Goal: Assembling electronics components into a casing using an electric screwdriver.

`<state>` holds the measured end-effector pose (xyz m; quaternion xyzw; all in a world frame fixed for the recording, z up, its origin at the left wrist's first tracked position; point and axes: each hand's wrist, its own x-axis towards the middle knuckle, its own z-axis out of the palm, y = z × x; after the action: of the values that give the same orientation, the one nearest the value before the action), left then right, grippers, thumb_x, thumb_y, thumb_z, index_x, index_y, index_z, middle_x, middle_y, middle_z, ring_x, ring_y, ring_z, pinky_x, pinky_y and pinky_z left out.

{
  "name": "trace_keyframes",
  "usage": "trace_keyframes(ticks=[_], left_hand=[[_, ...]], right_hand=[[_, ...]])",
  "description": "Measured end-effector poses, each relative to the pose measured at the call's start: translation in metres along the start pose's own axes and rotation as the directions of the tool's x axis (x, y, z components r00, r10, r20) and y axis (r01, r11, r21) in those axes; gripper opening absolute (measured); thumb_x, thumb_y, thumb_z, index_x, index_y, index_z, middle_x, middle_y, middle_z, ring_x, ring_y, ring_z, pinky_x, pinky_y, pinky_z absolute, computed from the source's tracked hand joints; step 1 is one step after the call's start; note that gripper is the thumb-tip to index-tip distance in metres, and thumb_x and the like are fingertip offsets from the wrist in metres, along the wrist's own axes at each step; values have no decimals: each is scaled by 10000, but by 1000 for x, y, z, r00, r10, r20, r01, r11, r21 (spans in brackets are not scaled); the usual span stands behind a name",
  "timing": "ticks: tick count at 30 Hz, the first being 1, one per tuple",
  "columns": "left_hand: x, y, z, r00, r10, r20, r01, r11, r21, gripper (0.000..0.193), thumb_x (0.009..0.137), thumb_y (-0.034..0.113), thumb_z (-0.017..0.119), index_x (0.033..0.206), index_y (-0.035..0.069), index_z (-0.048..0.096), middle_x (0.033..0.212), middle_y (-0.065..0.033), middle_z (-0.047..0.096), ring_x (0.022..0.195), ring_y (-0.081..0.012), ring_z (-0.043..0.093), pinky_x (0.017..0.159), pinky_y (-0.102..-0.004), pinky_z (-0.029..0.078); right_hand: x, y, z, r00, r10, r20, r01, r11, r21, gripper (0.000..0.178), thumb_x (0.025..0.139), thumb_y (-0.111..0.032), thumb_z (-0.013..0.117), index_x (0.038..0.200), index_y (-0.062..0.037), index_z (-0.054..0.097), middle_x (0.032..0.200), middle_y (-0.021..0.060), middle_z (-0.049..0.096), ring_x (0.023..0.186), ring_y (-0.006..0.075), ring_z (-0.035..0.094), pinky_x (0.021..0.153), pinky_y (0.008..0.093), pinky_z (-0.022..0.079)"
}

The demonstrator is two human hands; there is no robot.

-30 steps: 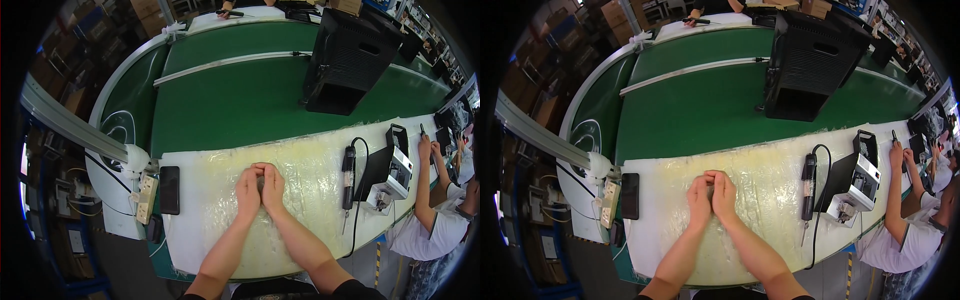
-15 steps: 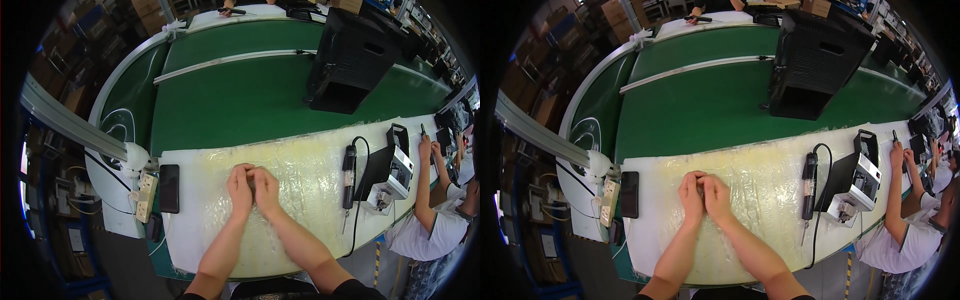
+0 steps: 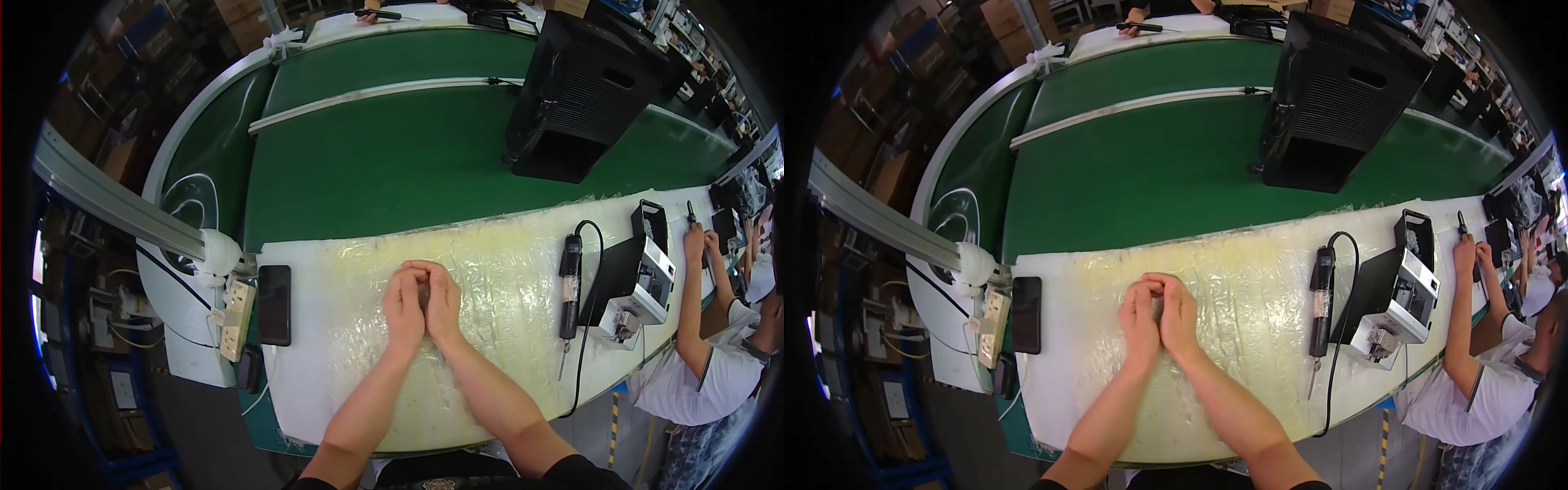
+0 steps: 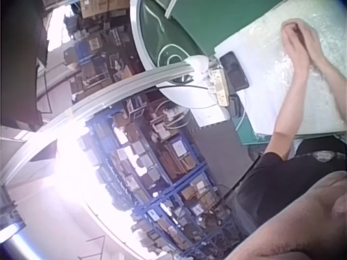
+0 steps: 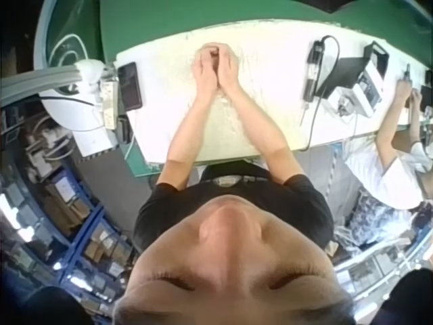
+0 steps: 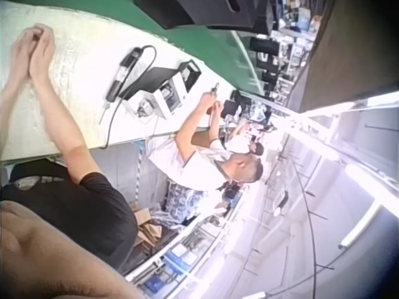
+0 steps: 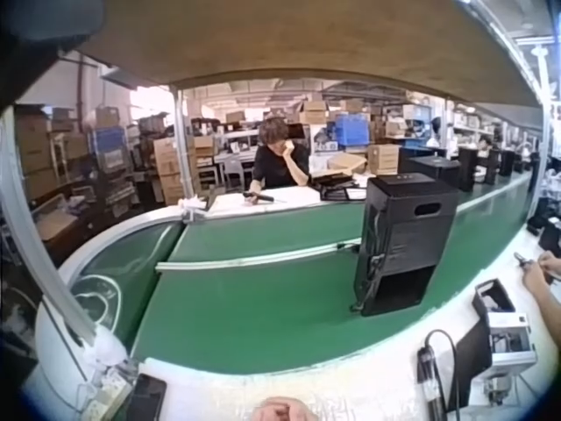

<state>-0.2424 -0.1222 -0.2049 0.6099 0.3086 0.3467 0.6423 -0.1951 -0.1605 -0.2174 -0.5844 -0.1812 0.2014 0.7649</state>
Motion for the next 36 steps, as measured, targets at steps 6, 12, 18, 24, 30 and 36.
trace_keyframes(ticks=[6, 12, 18, 24, 30, 36], left_hand=[[15, -9, -14, 962, 43, -271, -62, 996, -60, 307, 991, 203, 396, 883, -3, 596, 896, -59, 616, 846, -143, 555, 781, -271, 449], [12, -8, -12, 996, -39, -78, 22, 977, -212, 315, 991, 215, 392, 891, -4, 595, 922, -76, 613, 851, -161, 560, 781, -273, 453], [9, -9, -13, 997, 72, -25, -72, 997, 36, 329, 999, 227, 389, 888, -10, 589, 918, -76, 613, 851, -161, 570, 784, -288, 454], [-3, -1, 1, 996, -85, 28, 86, 996, -26, 264, 991, 168, 405, 917, 0, 593, 913, -85, 615, 863, -158, 557, 804, -281, 438], [18, 1, -15, 966, 52, -255, -63, 997, -36, 283, 967, 183, 409, 868, 10, 611, 851, -56, 622, 802, -135, 551, 740, -270, 447], [10, 1, -10, 992, -105, -71, 98, 990, -99, 307, 943, 164, 394, 852, -10, 629, 867, -66, 630, 817, -138, 547, 773, -260, 440]], right_hand=[[-7, 0, -2, 998, -38, 41, 41, 997, -63, 357, 1005, -224, 377, 938, 18, 631, 912, 103, 650, 837, 163, 598, 780, 276, 469], [-7, -4, 0, 987, -52, 152, 65, 995, -81, 348, 998, -231, 395, 901, 11, 626, 856, 100, 631, 814, 164, 590, 744, 282, 458], [5, 0, -10, 976, -127, -179, 108, 988, -114, 367, 1000, -233, 360, 903, 0, 627, 879, 90, 636, 841, 169, 589, 763, 292, 463], [1, -3, -4, 1000, -7, -3, 7, 998, -64, 415, 1017, -269, 336, 931, 24, 617, 960, 106, 648, 873, 156, 584, 818, 270, 458], [3, 0, -8, 993, -105, -45, 101, 992, -70, 361, 997, -219, 361, 937, 20, 624, 919, 108, 643, 853, 177, 601, 786, 290, 471], [-11, -1, 2, 989, 21, 148, -5, 994, -110, 323, 975, -183, 385, 934, 30, 624, 888, 123, 633, 845, 193, 602, 788, 307, 476]])
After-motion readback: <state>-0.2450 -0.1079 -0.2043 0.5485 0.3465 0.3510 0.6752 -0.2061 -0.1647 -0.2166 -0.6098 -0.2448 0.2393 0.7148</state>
